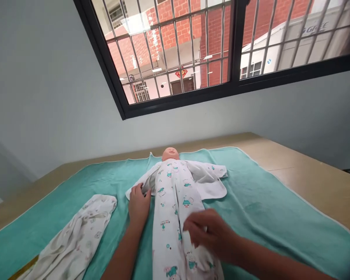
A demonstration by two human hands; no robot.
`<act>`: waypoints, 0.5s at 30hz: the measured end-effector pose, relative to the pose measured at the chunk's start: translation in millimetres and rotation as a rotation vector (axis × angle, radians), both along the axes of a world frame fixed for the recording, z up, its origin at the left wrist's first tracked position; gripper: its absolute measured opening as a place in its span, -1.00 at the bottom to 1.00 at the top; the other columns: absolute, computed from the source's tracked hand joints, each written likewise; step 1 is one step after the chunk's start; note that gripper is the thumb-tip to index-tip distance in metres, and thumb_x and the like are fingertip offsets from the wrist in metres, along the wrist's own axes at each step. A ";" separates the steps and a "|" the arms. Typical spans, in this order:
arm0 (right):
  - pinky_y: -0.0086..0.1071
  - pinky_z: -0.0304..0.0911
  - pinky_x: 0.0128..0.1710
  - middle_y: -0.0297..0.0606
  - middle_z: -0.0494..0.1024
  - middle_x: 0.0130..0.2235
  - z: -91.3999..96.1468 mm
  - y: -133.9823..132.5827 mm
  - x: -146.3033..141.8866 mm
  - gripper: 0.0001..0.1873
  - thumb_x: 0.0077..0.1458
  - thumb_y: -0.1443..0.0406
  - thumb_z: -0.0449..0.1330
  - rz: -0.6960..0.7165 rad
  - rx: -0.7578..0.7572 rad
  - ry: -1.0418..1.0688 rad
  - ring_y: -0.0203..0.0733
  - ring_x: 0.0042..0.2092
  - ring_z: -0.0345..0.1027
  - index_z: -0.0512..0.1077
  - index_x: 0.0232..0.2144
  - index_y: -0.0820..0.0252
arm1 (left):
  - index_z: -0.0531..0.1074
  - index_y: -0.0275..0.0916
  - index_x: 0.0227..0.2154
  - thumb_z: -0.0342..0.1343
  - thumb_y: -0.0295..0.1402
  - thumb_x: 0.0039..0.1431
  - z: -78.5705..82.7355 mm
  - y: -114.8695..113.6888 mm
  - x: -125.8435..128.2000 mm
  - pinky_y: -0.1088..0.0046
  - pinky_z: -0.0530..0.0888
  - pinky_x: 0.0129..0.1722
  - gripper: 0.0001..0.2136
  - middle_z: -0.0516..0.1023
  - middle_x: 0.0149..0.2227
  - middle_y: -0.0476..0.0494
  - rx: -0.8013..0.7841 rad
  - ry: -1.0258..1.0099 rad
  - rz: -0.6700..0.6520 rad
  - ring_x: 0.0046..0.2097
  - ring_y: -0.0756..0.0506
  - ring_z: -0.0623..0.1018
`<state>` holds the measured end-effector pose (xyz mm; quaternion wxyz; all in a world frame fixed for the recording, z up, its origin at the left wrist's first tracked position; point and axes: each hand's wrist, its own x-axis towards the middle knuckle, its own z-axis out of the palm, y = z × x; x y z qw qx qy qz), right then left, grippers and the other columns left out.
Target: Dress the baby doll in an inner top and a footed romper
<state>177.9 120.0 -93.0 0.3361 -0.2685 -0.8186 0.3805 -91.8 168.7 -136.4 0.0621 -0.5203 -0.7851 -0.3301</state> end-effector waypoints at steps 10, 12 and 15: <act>-0.40 0.25 -0.21 -0.24 0.56 -0.19 63.7 133.9 -107.4 -0.77 0.19 0.19 0.07 -0.485 0.201 -0.368 -0.21 -0.20 0.44 0.48 -0.25 0.14 | 0.34 -0.19 -0.42 -0.12 -0.14 0.29 8.8 -5.4 1.4 0.43 0.28 -0.34 -0.71 0.48 -0.37 -0.07 0.148 -0.222 -0.055 -0.31 -0.09 0.43; -0.33 0.23 -0.17 -0.11 0.55 -0.17 71.1 155.3 -131.5 -0.72 0.16 0.14 0.10 -0.556 0.193 -0.504 -0.08 -0.11 0.42 0.50 -0.26 0.20 | 0.33 -0.18 -0.42 -0.13 -0.15 0.29 9.5 -7.6 7.1 0.44 0.27 -0.34 -0.71 0.48 -0.40 -0.05 0.178 -0.245 -0.091 -0.33 -0.08 0.42; -0.26 0.20 -0.15 -0.04 0.55 -0.28 72.9 178.5 -158.2 -0.66 0.06 0.07 0.19 -0.543 0.164 -0.598 0.04 -0.11 0.42 0.52 -0.38 0.24 | 0.35 -0.19 -0.36 -0.12 -0.20 0.29 10.6 -7.8 12.2 0.41 0.29 -0.29 -0.77 0.50 -0.35 -0.07 0.170 -0.236 -0.109 -0.28 -0.10 0.44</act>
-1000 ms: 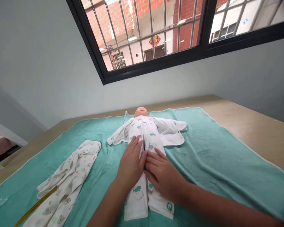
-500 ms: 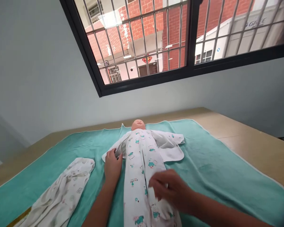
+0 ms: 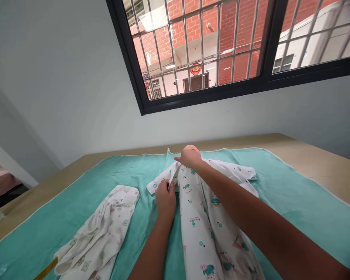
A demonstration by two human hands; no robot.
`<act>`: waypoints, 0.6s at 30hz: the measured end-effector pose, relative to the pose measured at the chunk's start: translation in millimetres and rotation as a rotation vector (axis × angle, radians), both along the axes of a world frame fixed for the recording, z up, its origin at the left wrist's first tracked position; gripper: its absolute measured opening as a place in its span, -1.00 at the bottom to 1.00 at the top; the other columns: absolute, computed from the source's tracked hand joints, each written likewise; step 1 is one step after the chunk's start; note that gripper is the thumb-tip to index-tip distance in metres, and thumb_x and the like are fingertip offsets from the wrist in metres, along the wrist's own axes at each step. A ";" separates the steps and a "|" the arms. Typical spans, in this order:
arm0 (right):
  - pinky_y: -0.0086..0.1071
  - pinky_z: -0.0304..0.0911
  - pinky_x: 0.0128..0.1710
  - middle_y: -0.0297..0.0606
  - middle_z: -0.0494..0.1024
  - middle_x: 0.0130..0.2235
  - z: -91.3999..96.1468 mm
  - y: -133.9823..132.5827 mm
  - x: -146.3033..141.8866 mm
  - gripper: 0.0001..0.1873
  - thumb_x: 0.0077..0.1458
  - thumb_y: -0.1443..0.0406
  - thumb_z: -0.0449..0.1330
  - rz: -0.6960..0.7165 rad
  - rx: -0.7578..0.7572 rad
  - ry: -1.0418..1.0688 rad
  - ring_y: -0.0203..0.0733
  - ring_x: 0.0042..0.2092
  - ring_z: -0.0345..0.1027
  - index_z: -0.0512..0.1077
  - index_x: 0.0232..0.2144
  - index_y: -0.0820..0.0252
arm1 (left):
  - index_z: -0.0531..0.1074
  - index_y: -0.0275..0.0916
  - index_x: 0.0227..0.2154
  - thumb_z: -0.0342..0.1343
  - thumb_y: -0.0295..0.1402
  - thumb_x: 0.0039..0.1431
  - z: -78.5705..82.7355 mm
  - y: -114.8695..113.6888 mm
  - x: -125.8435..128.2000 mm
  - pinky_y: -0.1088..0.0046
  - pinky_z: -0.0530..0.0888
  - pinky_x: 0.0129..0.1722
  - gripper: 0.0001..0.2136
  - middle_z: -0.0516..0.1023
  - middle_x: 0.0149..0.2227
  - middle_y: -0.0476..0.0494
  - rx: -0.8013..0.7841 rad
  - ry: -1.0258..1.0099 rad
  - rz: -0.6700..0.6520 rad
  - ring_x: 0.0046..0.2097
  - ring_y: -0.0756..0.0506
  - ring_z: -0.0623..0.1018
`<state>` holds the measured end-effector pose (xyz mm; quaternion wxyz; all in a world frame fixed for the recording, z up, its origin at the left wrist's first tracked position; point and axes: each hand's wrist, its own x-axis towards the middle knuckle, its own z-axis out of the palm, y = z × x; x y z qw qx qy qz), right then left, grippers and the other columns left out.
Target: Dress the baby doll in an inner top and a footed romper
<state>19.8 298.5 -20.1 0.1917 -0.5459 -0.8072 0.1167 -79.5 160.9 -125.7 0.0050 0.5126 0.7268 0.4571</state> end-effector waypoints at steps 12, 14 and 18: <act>-0.43 0.14 -0.15 -0.37 0.58 -0.30 -26.8 27.1 22.8 -0.86 -0.02 0.24 0.16 0.178 -0.015 0.141 -0.26 -0.18 0.39 0.46 -0.37 0.15 | 0.31 -0.18 -0.45 -0.11 -0.16 0.28 5.1 -6.7 -1.7 0.41 0.26 -0.35 -0.73 0.41 -0.47 -0.03 -0.105 -0.074 0.091 -0.38 -0.08 0.38; -0.43 0.14 -0.15 -0.39 0.59 -0.29 -29.2 27.4 25.2 -0.79 -0.01 0.23 0.17 0.211 -0.019 0.175 -0.26 -0.15 0.39 0.46 -0.28 0.12 | 0.33 -0.18 -0.42 -0.07 -0.13 0.26 7.5 -6.6 1.0 0.44 0.26 -0.38 -0.74 0.35 -0.52 0.03 -0.072 -0.141 0.083 -0.44 -0.05 0.34; -0.41 0.15 -0.19 -0.41 0.60 -0.27 -30.1 23.5 26.2 -0.72 0.02 0.19 0.19 0.287 -0.025 0.203 -0.23 -0.17 0.40 0.49 -0.16 -0.01 | 0.37 -0.22 -0.32 0.04 -0.18 0.17 8.5 -3.9 3.0 0.45 0.30 -0.36 -0.80 0.45 -0.40 -0.02 -0.135 -0.170 0.056 -0.38 -0.05 0.39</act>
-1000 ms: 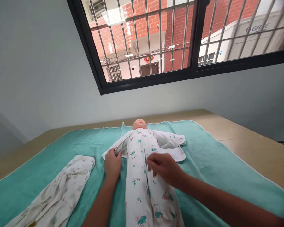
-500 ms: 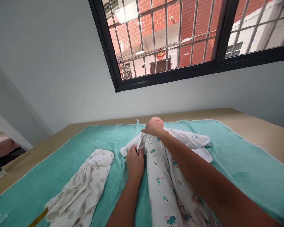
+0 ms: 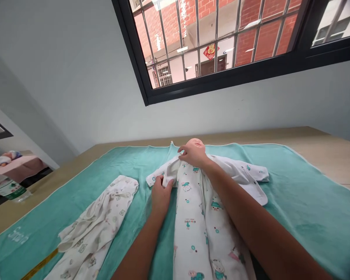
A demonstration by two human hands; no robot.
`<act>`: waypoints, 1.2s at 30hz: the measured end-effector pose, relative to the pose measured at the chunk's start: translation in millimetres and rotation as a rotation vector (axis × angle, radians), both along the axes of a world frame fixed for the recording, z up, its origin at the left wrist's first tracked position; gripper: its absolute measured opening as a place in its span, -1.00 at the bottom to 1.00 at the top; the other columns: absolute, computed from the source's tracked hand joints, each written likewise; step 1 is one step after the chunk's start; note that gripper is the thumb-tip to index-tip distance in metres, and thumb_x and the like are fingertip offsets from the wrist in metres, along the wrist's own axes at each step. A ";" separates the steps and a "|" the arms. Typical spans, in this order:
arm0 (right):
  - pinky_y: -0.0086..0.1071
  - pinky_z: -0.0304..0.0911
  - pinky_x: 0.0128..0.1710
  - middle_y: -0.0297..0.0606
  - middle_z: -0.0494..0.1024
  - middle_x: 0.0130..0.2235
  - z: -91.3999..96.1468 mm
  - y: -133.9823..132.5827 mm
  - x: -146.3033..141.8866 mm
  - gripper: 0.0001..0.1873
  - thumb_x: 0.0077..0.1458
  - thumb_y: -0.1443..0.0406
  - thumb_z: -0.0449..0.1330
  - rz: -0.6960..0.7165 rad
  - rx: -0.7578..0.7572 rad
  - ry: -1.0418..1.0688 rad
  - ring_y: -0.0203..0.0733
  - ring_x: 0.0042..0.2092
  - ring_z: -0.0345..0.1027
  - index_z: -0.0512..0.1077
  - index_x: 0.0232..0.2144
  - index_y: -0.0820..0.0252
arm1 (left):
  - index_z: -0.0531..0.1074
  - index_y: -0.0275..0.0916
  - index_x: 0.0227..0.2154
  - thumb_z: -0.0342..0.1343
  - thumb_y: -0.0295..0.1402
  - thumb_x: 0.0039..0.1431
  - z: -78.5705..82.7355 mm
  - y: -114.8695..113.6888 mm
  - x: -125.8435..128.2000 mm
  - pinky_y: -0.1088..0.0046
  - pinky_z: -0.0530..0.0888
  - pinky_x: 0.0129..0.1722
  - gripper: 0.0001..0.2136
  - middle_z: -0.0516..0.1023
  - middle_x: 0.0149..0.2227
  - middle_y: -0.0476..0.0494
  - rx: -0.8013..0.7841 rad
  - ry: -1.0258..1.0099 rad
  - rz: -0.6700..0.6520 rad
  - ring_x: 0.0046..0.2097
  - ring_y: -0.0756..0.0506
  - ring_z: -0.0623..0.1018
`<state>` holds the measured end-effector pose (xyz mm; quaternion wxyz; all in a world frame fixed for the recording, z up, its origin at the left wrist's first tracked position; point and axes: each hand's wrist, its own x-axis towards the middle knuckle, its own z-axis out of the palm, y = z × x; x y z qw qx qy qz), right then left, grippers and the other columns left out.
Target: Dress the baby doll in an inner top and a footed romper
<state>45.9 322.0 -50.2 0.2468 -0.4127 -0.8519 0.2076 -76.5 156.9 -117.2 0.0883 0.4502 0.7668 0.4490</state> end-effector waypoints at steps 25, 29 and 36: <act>-0.42 0.12 -0.31 -0.35 0.45 -0.43 7.2 -12.5 -5.9 -0.76 -0.05 0.16 0.08 -0.108 -0.077 0.398 -0.25 -0.29 0.30 0.45 -0.51 0.17 | 0.50 -0.17 -0.28 0.02 -0.27 0.24 52.7 -38.4 27.6 0.50 0.32 -0.48 -0.82 0.48 -0.51 0.03 0.280 0.233 -0.136 -0.51 0.02 0.38; -0.43 0.12 -0.33 -0.32 0.45 -0.43 10.5 -12.9 -2.5 -0.80 -0.07 0.21 0.06 -0.151 -0.013 0.320 -0.24 -0.31 0.28 0.39 -0.57 0.18 | 0.47 -0.19 -0.28 -0.05 -0.42 0.27 41.9 -37.5 41.0 0.39 0.31 -0.36 -0.82 0.51 -0.45 -0.08 0.306 0.694 -0.506 -0.37 -0.07 0.44; -0.40 0.07 -0.41 -0.20 0.51 -0.35 17.4 -8.0 22.6 -0.82 -0.03 0.25 0.09 -0.229 0.022 -0.045 -0.18 -0.31 0.33 0.45 -0.50 0.19 | 0.40 -0.22 -0.19 -0.03 -0.45 0.24 26.4 -36.0 47.8 0.31 0.31 -0.31 -0.85 0.47 -0.40 -0.11 0.349 0.652 -0.601 -0.30 -0.11 0.40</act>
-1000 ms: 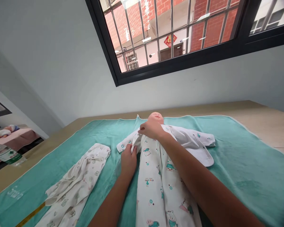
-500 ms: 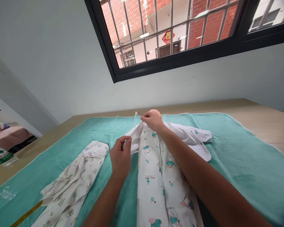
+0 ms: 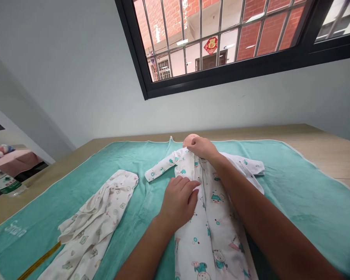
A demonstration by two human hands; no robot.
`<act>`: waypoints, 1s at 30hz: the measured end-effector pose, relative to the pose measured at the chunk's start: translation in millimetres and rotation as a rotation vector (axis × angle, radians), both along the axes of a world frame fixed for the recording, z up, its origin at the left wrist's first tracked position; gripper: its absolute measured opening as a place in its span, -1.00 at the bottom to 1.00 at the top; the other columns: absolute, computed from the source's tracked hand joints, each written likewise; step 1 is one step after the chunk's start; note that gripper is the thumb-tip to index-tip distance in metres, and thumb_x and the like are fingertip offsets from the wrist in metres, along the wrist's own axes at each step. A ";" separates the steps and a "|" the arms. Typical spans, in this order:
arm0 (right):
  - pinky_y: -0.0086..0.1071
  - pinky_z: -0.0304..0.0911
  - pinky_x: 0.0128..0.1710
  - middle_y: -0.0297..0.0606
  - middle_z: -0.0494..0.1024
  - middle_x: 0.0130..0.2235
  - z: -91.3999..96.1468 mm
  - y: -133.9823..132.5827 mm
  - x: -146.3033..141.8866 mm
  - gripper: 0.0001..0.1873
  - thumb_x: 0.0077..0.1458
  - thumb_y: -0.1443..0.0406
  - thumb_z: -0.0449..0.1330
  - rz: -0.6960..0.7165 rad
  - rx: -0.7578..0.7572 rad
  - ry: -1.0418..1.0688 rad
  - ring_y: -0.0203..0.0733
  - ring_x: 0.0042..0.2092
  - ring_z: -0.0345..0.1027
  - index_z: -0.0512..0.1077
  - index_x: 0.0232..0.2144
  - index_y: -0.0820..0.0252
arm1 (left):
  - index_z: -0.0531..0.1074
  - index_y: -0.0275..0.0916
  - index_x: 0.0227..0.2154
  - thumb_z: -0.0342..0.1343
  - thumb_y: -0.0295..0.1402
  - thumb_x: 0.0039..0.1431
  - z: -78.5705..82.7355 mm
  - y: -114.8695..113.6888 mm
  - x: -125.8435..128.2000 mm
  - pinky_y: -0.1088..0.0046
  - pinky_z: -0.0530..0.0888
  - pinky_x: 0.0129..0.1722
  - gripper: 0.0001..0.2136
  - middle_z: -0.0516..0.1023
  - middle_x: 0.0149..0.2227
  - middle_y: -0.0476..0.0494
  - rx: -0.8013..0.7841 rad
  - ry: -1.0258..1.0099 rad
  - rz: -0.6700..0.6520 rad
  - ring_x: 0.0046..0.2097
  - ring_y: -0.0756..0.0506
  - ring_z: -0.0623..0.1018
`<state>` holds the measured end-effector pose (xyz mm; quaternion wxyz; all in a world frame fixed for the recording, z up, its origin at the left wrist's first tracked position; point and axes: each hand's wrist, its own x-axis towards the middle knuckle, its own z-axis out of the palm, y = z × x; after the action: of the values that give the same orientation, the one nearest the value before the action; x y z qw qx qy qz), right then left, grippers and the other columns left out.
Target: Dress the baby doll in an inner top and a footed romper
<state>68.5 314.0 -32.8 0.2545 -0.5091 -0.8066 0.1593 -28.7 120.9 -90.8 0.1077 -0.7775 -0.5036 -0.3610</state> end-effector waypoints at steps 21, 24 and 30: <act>-0.33 -0.01 -0.48 -0.17 0.50 -0.41 -76.8 -89.1 196.8 -0.39 0.21 -0.15 -0.17 -0.338 -0.042 -0.451 -0.08 -0.40 0.35 0.35 -0.51 0.15 | 0.43 -0.22 -0.14 -0.01 -0.39 0.16 -47.5 12.7 -39.8 0.24 0.33 -0.06 -0.77 0.47 -0.01 -0.25 -0.499 -0.150 0.487 0.00 -0.24 0.41; -0.33 0.02 -0.46 -0.15 0.51 -0.41 -76.8 -92.6 190.9 -0.41 0.18 -0.14 -0.10 -0.278 -0.097 -0.452 -0.05 -0.37 0.37 0.37 -0.56 0.15 | 0.44 -0.21 -0.26 -0.07 -0.39 0.20 -43.7 11.2 -34.8 0.29 0.33 -0.13 -0.82 0.50 -0.11 -0.22 -0.493 -0.158 0.497 -0.06 -0.21 0.43; -0.36 0.09 -0.46 -0.29 0.39 -0.57 -84.3 -91.9 183.5 -0.62 0.12 0.10 0.08 -0.158 -0.129 0.054 -0.19 -0.47 0.26 0.29 -0.63 0.17 | 0.44 -0.21 -0.38 -0.08 -0.31 0.22 -31.3 6.5 -32.5 0.37 0.33 -0.24 -0.79 0.52 -0.24 -0.15 -0.481 -0.354 0.408 -0.19 -0.14 0.46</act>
<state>252.1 222.1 -117.1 0.2548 -0.5819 -0.7449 0.2040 -61.2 127.5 -122.1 -0.0974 -0.5894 -0.7298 -0.3323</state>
